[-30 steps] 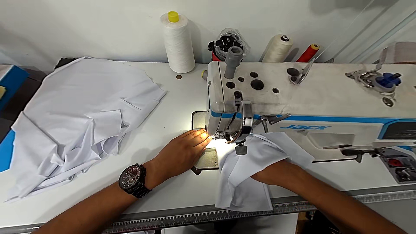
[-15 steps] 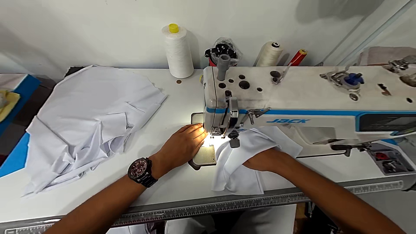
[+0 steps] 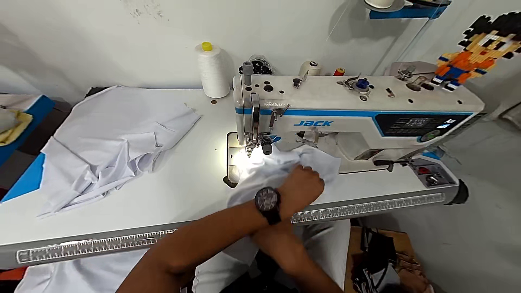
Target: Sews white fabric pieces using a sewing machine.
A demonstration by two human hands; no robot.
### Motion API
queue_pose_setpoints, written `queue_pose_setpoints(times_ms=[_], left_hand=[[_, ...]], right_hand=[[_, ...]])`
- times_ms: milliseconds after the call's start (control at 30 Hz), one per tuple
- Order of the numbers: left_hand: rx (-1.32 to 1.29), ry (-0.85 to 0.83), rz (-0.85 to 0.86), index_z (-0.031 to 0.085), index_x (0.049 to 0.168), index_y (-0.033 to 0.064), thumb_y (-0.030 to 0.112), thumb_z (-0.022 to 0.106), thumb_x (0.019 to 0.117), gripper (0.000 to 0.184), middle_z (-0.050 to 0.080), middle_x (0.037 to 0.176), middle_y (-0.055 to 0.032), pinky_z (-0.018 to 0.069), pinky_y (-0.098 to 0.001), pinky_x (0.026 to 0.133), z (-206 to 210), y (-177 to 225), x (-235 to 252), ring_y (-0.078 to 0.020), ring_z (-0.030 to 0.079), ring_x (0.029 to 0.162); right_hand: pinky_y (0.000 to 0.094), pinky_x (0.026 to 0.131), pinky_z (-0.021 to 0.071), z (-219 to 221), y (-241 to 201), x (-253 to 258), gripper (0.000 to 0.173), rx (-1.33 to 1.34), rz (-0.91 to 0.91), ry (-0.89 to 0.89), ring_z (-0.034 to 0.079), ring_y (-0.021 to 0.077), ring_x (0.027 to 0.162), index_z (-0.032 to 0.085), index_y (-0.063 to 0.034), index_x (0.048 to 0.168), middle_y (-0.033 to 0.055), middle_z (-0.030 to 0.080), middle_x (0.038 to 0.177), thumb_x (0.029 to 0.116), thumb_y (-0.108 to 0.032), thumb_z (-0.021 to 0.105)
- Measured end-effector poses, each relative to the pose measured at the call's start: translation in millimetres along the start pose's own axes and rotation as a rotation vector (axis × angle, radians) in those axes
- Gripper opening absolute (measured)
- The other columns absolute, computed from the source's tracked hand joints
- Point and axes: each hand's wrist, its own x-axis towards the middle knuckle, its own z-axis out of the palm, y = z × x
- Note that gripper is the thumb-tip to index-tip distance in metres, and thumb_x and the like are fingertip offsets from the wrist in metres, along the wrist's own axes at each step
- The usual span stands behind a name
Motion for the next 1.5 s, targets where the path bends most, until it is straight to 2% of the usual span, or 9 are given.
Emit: queue_pose_setpoints(times_ms=[100,267,400,567,767,933,1133,1333,1500], left_hand=[[-0.153,0.161,-0.136,0.072,0.104,0.0053,0.008,0.061,0.0975,0.014,0.07,0.087,-0.0112,0.0588,-0.0471,0.063,-24,1,-46,-0.0283,0.071,0.077],[-0.597,0.566,-0.911,0.065,0.116,0.0021,0.026,0.056,0.1059,0.027,0.067,0.085,-0.0138,0.0549,-0.0465,0.063,-74,-55,-201,-0.023,0.063,0.068],[-0.102,0.763,-1.367,0.051,0.134,-0.011,0.032,0.055,0.1034,0.053,0.064,0.107,-0.035,0.0481,-0.0709,0.078,-70,-69,-290,-0.0518,0.063,0.093],[-0.159,0.405,-0.782,0.066,0.13,0.0015,0.033,0.062,0.0995,0.044,0.066,0.13,-0.0198,0.0517,-0.0586,0.101,-39,-68,-242,-0.037,0.063,0.122],[-0.029,0.098,-0.409,0.052,0.152,0.0188,0.049,0.029,0.1084,0.057,0.043,0.161,-0.0059,0.0242,-0.075,0.114,16,-140,-146,-0.0327,0.034,0.152],[-0.111,0.162,-0.254,0.067,0.131,0.0082,0.032,0.039,0.1059,0.045,0.056,0.15,-0.0104,0.0198,-0.0727,0.116,9,-209,-98,-0.0342,0.039,0.149],[-0.097,0.345,-0.189,0.071,0.102,-0.0017,0.01,0.053,0.0939,0.023,0.071,0.114,-0.0166,0.0539,-0.0498,0.098,-10,-195,-112,-0.0325,0.067,0.115],[-0.087,0.18,-0.032,0.063,0.14,0.0196,0.052,0.04,0.103,0.055,0.054,0.149,-0.0118,0.0329,-0.0631,0.116,16,-163,-151,-0.0307,0.045,0.144],[-0.11,0.288,-0.087,0.065,0.128,0.0107,0.05,0.039,0.1053,0.052,0.066,0.133,-0.0082,0.0521,-0.0416,0.097,6,-141,-162,-0.0225,0.063,0.12]], right_hand=[[0.0609,0.095,0.0525,11,20,-21,0.033,-0.141,-0.251,0.162,0.071,0.0302,0.108,0.077,-0.0146,0.103,0.0085,0.077,0.106,0.0913,-0.044,0.067],[0.0666,0.114,0.0351,-23,57,-8,0.051,-0.24,-0.528,-0.08,0.05,0.026,0.141,0.057,-0.022,0.147,-0.0002,0.058,0.148,0.1045,-0.049,0.048],[0.0668,0.12,0.0241,-26,61,1,0.059,-0.328,-0.597,-0.128,0.024,0.0251,0.157,0.044,-0.0221,0.156,-0.0051,0.036,0.166,0.1065,-0.053,0.039],[0.0712,0.113,0.0334,-13,53,-21,0.059,-0.314,-0.605,-0.015,0.037,0.0308,0.151,0.051,-0.0186,0.151,-0.0021,0.045,0.161,0.1029,-0.052,0.048],[0.0693,0.115,0.0322,-17,56,-5,0.062,-0.331,-0.565,-0.033,0.036,0.0277,0.152,0.049,-0.0229,0.153,-0.0049,0.043,0.162,0.1043,-0.059,0.039],[0.0665,0.121,0.0224,-43,72,78,0.064,-0.352,-0.622,-0.157,0.029,0.0247,0.155,0.047,-0.0208,0.155,-0.0035,0.039,0.164,0.1056,-0.059,0.034],[0.0623,0.121,0.0233,-57,85,122,0.065,-0.392,-0.702,-0.204,0.04,0.0252,0.148,0.047,-0.0236,0.155,-0.0032,0.041,0.163,0.1052,-0.062,0.03],[0.0604,0.117,0.0311,-54,80,112,0.059,-0.375,-0.723,-0.156,0.045,0.0263,0.143,0.053,-0.0255,0.15,-0.0028,0.048,0.158,0.1038,-0.059,0.038],[0.0596,0.111,0.0412,-38,66,45,0.062,-0.346,-0.721,-0.134,0.042,0.0297,0.147,0.052,-0.0211,0.149,-0.0007,0.048,0.159,0.1035,-0.061,0.038]])
